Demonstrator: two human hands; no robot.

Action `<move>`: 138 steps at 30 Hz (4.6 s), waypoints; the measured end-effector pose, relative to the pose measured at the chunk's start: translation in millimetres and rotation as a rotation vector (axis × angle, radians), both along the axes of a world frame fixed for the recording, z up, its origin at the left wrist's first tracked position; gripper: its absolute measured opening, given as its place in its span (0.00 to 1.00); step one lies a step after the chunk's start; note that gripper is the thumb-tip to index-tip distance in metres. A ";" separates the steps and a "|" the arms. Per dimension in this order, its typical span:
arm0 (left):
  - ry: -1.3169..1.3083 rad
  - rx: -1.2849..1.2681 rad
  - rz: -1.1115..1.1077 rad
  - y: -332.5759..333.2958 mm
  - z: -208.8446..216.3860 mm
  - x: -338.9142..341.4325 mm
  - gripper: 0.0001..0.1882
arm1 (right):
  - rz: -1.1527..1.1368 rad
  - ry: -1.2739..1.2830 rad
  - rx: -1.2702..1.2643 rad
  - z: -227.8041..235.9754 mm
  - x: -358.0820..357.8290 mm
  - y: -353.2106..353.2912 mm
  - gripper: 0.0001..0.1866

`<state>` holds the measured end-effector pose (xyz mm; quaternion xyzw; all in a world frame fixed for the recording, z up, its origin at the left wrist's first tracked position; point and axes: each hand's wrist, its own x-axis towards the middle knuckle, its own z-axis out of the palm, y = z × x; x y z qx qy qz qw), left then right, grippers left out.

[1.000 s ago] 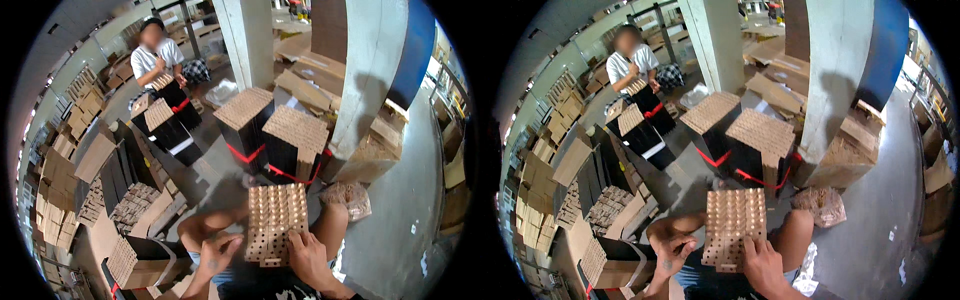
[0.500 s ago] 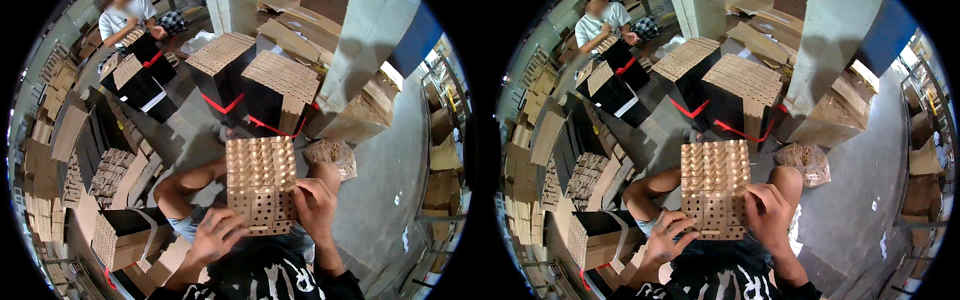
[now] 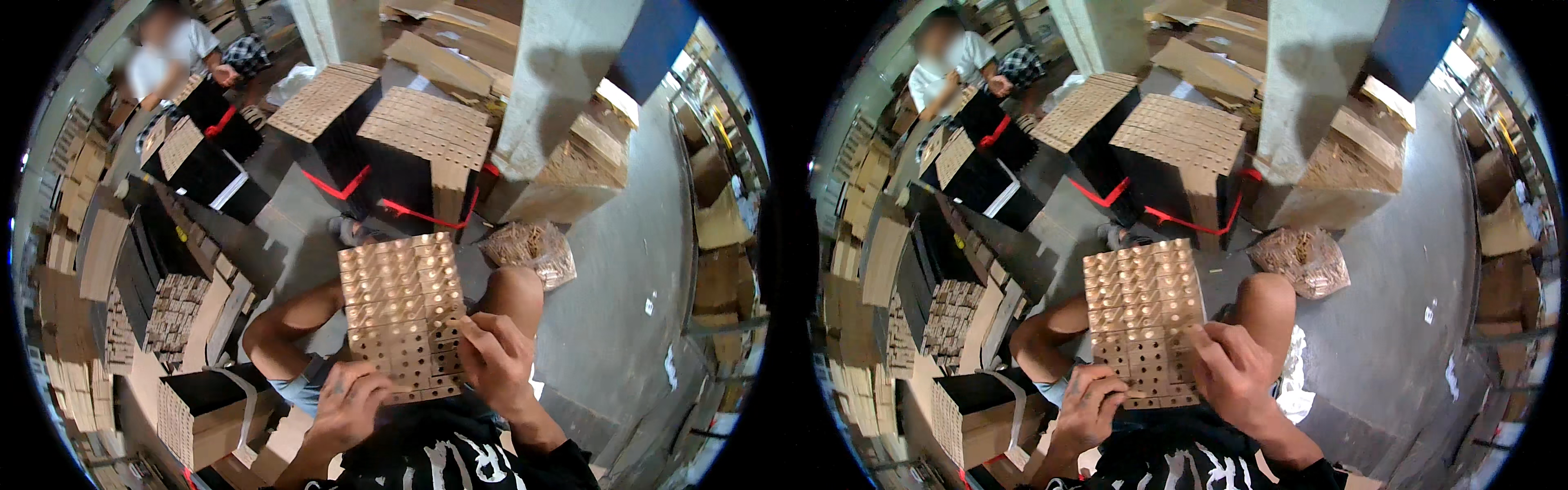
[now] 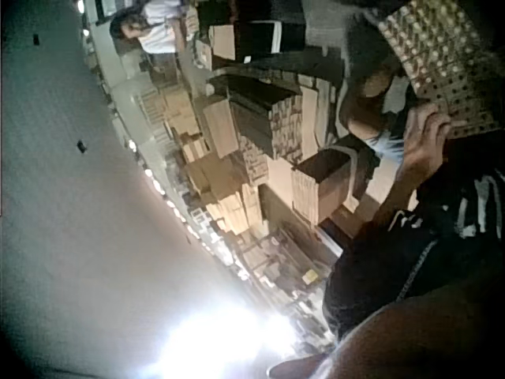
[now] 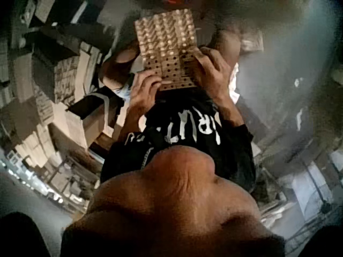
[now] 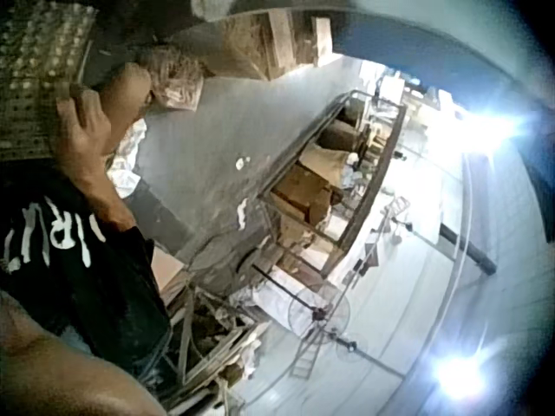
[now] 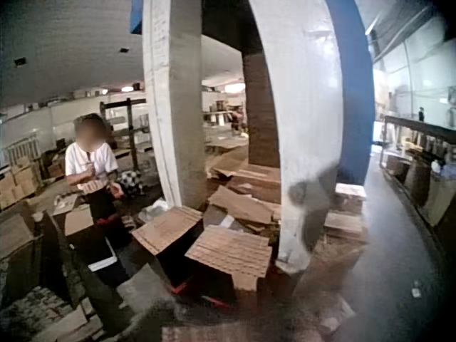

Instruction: The person sits on the floor and inserts small wooden dowels into a perforated wooden board held on their lap. They pick up dowels from a nearby pile and place them into the holes one by one, filling the board systematically.

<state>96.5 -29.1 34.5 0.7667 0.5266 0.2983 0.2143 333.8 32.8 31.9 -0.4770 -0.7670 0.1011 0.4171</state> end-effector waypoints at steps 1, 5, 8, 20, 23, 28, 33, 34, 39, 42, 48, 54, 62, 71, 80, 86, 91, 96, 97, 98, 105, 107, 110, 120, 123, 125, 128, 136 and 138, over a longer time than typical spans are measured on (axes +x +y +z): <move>0.001 -0.035 0.017 -0.1 2.6 0.9 0.10 | 0.014 0.004 0.002 -1.9 1.8 0.4 0.22; -0.117 -0.082 0.007 -2.5 2.9 0.9 0.03 | 0.027 0.067 -0.009 3.9 -0.2 2.6 0.18; -0.234 -0.271 0.077 -0.1 11.9 -7.8 0.09 | 0.107 0.067 -0.045 0.7 2.4 2.1 0.17; -0.405 -0.380 0.314 12.6 13.0 -7.2 0.06 | 0.168 0.165 -0.061 -26.7 -4.3 3.5 0.25; -0.416 -0.391 0.310 12.9 13.6 -7.1 0.06 | 0.164 0.243 -0.128 -21.2 -2.1 8.0 0.20; -0.392 -0.367 0.209 21.1 13.6 -15.2 0.07 | 0.045 0.382 -0.288 -14.6 11.1 14.2 0.13; -0.577 -0.380 0.348 5.7 5.8 -18.2 0.10 | 0.019 0.463 -0.317 -20.1 12.0 20.8 0.10; -0.571 -0.386 0.354 4.0 6.0 -19.9 0.10 | 0.025 0.437 -0.302 -18.7 9.5 21.3 0.11; -0.548 -0.336 0.394 -4.2 4.9 -33.2 0.10 | 0.201 0.047 -0.025 -9.8 6.2 22.3 0.18; -0.509 -0.283 0.410 -4.4 3.7 -39.0 0.10 | 0.198 -0.170 -0.072 -0.9 12.5 21.6 0.20; -0.584 -0.123 0.491 -1.1 -22.5 -57.7 0.10 | 0.166 0.113 -0.336 -4.9 43.4 39.5 0.16; -0.678 -0.274 0.734 5.8 -85.4 -116.8 0.13 | -0.572 0.380 -0.434 -152.2 75.1 152.8 0.10; -0.812 -0.291 0.712 -46.7 -136.0 -159.8 0.11 | -0.142 -0.473 -1.146 -414.2 10.4 99.3 0.13; -0.675 -0.213 0.845 -74.5 -97.8 -136.1 0.22 | -0.296 -0.355 -0.901 -480.6 -3.9 98.5 0.08; -0.725 -0.207 0.821 -50.7 -122.2 -138.8 0.10 | -0.372 -0.138 -0.892 -557.6 75.1 198.9 0.19; -0.706 -0.258 0.975 -86.4 -92.9 -139.1 0.09 | -0.154 -0.510 -1.001 -526.1 64.9 186.2 0.14; -0.695 -0.256 0.931 -83.1 -87.3 -129.1 0.13 | -0.117 -0.639 -0.978 -499.0 96.7 185.3 0.11; -0.714 -0.191 0.832 -56.3 -80.6 -124.3 0.09 | -0.094 -0.614 -0.851 -457.2 124.6 210.0 0.07; -0.681 -0.183 0.908 -75.5 -70.8 -118.2 0.08 | -0.006 -0.619 -0.822 -448.8 98.6 211.6 0.06; -0.691 -0.235 0.940 -68.2 -75.7 -119.3 0.09 | -0.007 -0.593 -0.792 -423.2 101.8 216.8 0.06; -0.770 -0.230 0.738 -23.1 -77.5 -102.3 0.12 | 0.075 0.838 -0.807 -121.8 102.0 206.5 0.07; -0.696 -0.197 0.673 -4.3 -53.6 -90.6 0.11 | 0.203 1.094 -0.699 -52.7 101.2 179.6 0.10; -0.818 -0.156 0.537 12.9 -40.4 -89.4 0.12 | 0.358 1.265 -0.588 -2.7 88.6 140.4 0.10; -0.751 -0.012 0.225 31.4 28.9 -56.3 0.06 | 0.412 1.210 -0.512 46.3 27.7 83.5 0.06; -0.582 0.018 0.228 26.7 43.6 -53.1 0.05 | 0.354 1.075 -0.484 45.6 11.7 66.5 0.07; -0.461 -0.023 0.228 26.2 46.4 -49.4 0.06 | 0.303 0.973 -0.444 42.6 2.9 50.9 0.08; -0.324 0.017 0.166 29.6 43.4 -47.7 0.07 | 0.292 0.929 -0.499 31.3 -5.6 32.3 0.08; -0.011 0.030 -0.032 44.2 24.0 -49.6 0.08 | 0.304 0.570 -0.579 8.8 -40.3 11.5 0.07; 0.143 0.063 -0.117 45.9 28.0 -47.7 0.12 | 0.269 0.361 -0.446 2.1 -47.4 13.6 0.07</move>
